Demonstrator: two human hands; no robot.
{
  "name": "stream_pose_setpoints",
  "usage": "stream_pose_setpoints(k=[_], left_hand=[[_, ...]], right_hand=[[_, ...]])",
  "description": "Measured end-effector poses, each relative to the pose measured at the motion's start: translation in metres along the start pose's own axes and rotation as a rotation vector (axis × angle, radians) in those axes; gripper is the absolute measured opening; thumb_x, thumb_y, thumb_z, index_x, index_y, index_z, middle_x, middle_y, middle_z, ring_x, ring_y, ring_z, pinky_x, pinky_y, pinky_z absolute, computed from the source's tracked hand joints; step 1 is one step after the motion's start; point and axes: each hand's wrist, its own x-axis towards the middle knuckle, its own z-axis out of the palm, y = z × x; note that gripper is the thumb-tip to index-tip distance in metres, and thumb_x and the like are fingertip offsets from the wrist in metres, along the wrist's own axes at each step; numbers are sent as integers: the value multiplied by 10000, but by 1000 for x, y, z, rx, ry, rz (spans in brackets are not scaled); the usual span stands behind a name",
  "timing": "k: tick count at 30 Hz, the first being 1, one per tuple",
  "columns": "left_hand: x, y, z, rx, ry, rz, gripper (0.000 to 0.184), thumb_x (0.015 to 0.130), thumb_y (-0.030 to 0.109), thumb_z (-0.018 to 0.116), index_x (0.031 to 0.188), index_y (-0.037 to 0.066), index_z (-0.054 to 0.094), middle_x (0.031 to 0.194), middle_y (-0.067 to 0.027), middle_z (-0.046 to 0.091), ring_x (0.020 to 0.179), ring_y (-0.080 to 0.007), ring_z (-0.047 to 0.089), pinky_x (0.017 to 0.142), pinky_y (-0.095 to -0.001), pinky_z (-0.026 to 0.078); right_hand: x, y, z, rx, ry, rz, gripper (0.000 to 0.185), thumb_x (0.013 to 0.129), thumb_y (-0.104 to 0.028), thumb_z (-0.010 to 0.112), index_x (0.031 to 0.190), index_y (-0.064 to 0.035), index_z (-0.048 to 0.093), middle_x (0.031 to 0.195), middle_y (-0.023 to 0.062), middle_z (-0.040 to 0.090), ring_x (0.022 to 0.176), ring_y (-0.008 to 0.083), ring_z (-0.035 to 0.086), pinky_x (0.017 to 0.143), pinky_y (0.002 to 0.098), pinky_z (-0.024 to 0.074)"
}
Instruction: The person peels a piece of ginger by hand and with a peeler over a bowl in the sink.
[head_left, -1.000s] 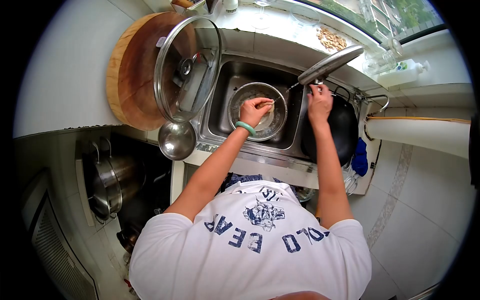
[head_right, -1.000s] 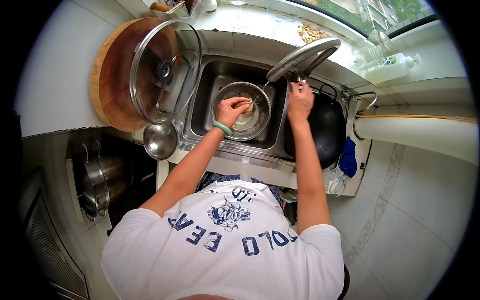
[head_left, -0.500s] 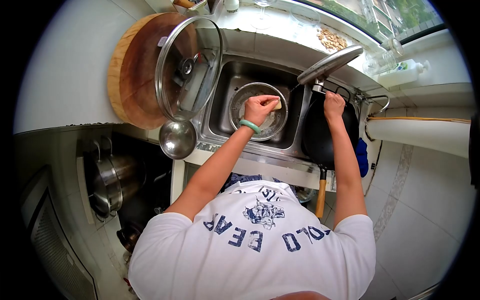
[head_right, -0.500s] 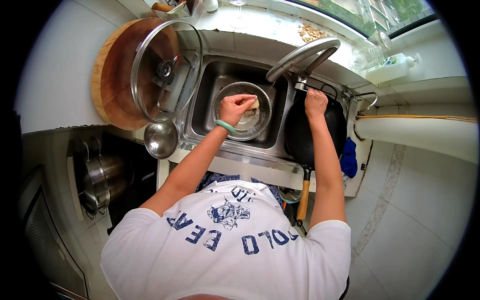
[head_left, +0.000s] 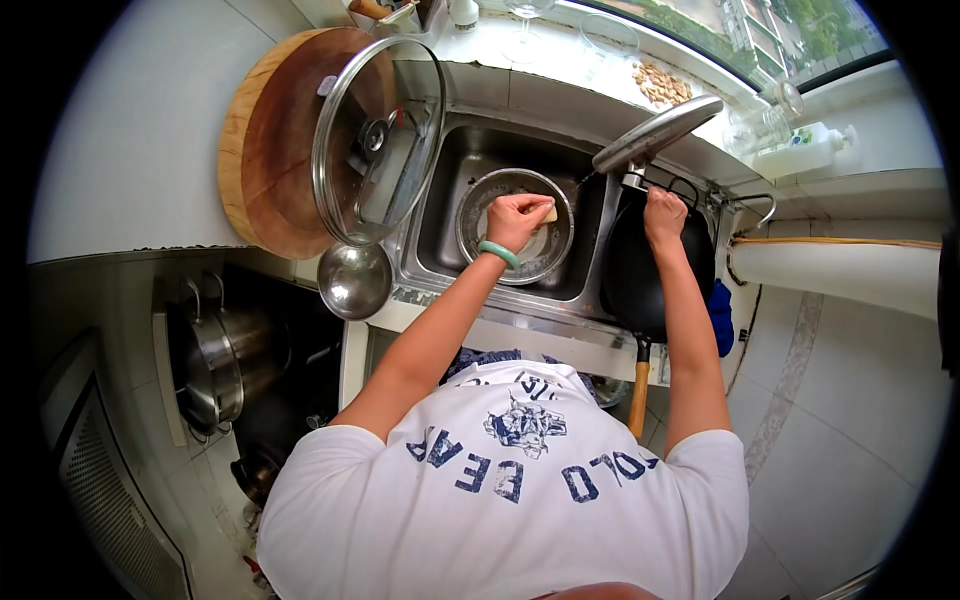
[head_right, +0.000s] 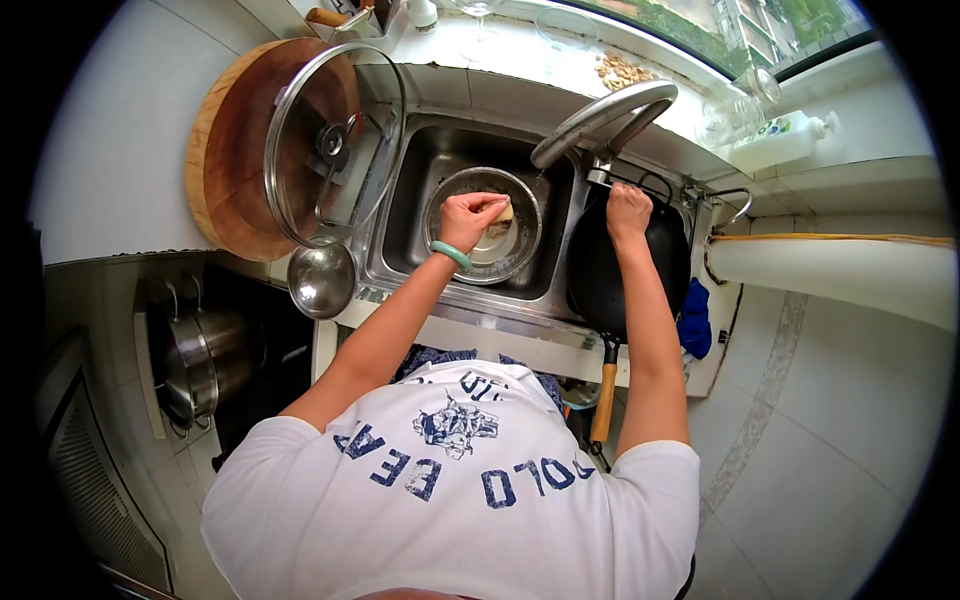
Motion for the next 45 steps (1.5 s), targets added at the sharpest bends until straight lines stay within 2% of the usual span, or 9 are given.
stream_pose_setpoints(k=[19,21,22,24,26,28,31,40,45], left_hand=[[-2,-9,-1,18,27,73,144,712,101,674,846,53,691,758,-82,673,679,-135,643,640,-244,502],[-3,-4,-4,78,20,72,143,711,99,672,845,51,688,760,-84,672,682,-142,645,644,-247,502],[-5,-1,-6,138,15,71,143,709,96,671,843,48,684,761,-86,671,686,-149,646,648,-251,503],[-4,-4,-8,173,24,97,152,704,86,684,851,48,683,758,-70,671,672,-121,635,636,-232,500],[-2,-5,-8,218,51,173,153,700,77,696,845,35,672,741,-57,668,658,-102,628,618,-221,498],[-2,-4,-9,219,45,179,145,702,79,696,837,33,668,741,-59,668,663,-107,632,615,-227,499],[-2,-1,-10,229,54,211,132,708,83,694,823,30,658,734,-69,665,666,-114,637,605,-237,497],[2,1,-4,207,-8,270,116,722,67,673,826,22,650,709,-82,658,636,-121,643,573,-232,497],[6,2,2,219,-17,223,95,720,43,668,792,-9,634,695,-88,656,635,-112,641,565,-225,495]], right_hand=[[5,-6,-19,4,-101,60,76,719,-107,546,699,-76,613,711,73,630,722,221,618,629,349,489],[9,-18,-38,93,246,-7,115,692,-128,623,791,-70,627,768,74,634,753,230,599,671,363,467],[9,-28,-49,169,108,50,240,660,-155,680,875,-62,627,807,78,634,755,250,581,686,366,450],[4,-52,-53,583,-16,173,206,710,-129,663,902,-60,633,829,101,642,765,273,602,690,355,468],[2,-85,-74,1122,-130,262,137,731,-73,648,856,-20,647,767,120,651,675,213,636,641,281,491],[-3,-113,-80,1326,-220,332,160,736,-76,667,877,-6,648,748,95,658,656,125,620,613,248,483],[-9,-137,-71,1540,-280,473,169,765,-84,660,897,19,650,773,71,664,701,94,615,641,223,492],[-17,-145,-52,1801,-235,575,191,787,-93,648,928,36,645,780,73,658,667,99,609,619,207,491],[-14,-141,-55,1742,-223,547,184,784,-89,644,910,46,644,764,74,657,661,96,608,614,205,490]])
